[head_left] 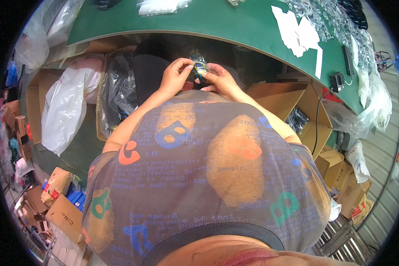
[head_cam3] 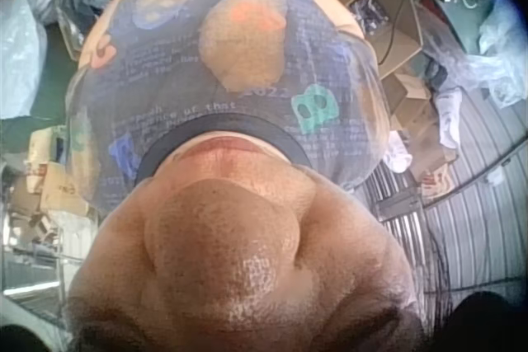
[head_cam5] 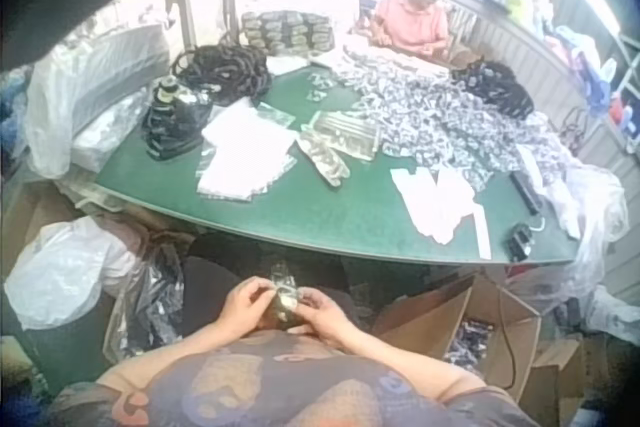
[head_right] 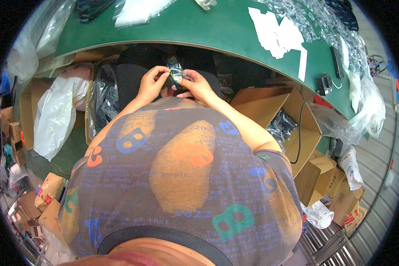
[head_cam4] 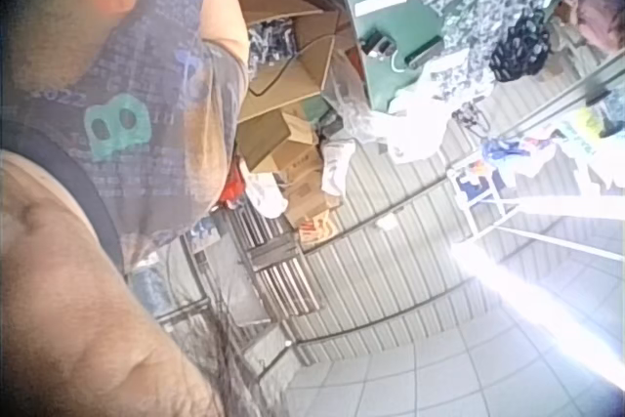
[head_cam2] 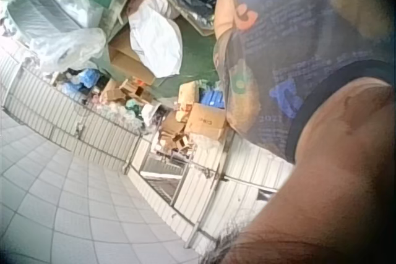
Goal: Manually placing swimming goggles into individual plastic bags and sealing them at a factory workbench.
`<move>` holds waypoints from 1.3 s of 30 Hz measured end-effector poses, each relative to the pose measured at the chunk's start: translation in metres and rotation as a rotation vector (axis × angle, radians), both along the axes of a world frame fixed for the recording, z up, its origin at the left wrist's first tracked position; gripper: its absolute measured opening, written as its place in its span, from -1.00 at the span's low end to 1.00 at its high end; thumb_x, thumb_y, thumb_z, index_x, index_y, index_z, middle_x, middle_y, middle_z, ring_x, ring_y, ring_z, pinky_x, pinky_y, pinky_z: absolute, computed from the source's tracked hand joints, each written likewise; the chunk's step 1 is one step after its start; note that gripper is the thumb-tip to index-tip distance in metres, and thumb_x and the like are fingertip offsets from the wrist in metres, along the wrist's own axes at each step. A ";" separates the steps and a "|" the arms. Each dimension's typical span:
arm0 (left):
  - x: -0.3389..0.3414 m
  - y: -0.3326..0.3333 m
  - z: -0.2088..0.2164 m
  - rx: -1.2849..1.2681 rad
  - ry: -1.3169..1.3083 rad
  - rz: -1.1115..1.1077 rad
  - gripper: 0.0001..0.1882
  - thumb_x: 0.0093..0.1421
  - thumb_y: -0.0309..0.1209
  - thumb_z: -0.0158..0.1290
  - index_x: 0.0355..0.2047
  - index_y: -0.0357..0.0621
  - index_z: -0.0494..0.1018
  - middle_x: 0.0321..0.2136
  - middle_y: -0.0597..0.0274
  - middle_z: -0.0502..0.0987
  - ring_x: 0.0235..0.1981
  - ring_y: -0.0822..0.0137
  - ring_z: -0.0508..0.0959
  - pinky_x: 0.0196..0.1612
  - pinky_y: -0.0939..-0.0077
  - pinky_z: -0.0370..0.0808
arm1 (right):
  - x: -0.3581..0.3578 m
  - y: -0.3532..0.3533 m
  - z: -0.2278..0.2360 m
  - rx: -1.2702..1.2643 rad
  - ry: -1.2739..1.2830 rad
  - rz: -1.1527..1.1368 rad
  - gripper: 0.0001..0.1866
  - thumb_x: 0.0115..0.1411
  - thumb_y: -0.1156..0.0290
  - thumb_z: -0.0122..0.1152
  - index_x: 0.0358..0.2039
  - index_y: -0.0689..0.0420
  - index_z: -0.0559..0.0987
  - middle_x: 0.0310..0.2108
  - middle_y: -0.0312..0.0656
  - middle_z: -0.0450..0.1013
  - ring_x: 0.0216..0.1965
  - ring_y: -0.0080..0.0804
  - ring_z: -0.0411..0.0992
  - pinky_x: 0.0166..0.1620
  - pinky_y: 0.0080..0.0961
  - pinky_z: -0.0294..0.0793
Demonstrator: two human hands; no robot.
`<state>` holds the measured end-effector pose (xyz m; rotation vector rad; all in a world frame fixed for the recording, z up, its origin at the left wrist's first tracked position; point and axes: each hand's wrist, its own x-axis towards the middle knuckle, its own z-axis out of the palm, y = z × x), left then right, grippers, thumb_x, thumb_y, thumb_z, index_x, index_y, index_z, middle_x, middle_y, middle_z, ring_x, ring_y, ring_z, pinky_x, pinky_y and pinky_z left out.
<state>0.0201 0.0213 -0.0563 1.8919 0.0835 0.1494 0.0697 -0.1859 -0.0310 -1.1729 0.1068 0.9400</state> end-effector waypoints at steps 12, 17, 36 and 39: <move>0.001 -0.007 0.014 0.258 -0.150 -0.207 -0.89 0.28 -0.41 0.14 -0.23 -0.15 0.57 -0.25 0.19 0.63 -0.20 0.12 0.62 -0.12 0.27 0.54 | 0.006 0.020 -0.003 -0.222 -0.092 -0.133 -0.68 0.41 0.29 0.22 0.06 0.11 0.40 -0.17 -0.21 0.53 -0.28 -0.41 0.66 -0.50 -0.56 0.57; 0.002 -0.008 0.013 0.315 -0.122 -0.251 -0.83 0.20 -0.34 0.24 -0.28 -0.12 0.51 -0.40 0.18 0.57 -0.26 0.11 0.58 -0.21 0.25 0.49 | 0.004 0.020 -0.007 -0.251 -0.049 -0.125 -0.76 0.46 0.25 0.13 -0.05 0.14 0.44 -0.24 -0.24 0.52 -0.31 -0.41 0.65 -0.44 -0.51 0.60; -0.011 0.025 0.093 -0.752 0.387 -0.411 -0.69 0.28 -0.52 0.18 -0.46 0.02 0.25 -0.49 0.27 0.56 -0.39 0.40 0.67 -0.34 0.56 0.53 | 0.029 -0.012 0.093 0.323 -0.424 -0.008 -0.82 0.42 0.34 0.10 -0.05 0.12 0.52 -0.47 -0.30 0.50 -0.53 -0.62 0.39 -0.43 -0.61 0.40; -0.015 0.017 0.093 -0.797 0.473 -0.447 -0.69 0.30 -0.52 0.17 -0.44 0.01 0.24 -0.45 0.26 0.57 -0.38 0.38 0.67 -0.29 0.52 0.56 | 0.025 -0.004 0.059 0.129 -0.638 0.095 -0.57 0.53 0.07 -0.11 0.09 0.13 0.53 -0.19 -0.20 0.57 -0.14 -0.45 0.51 0.01 -0.42 0.47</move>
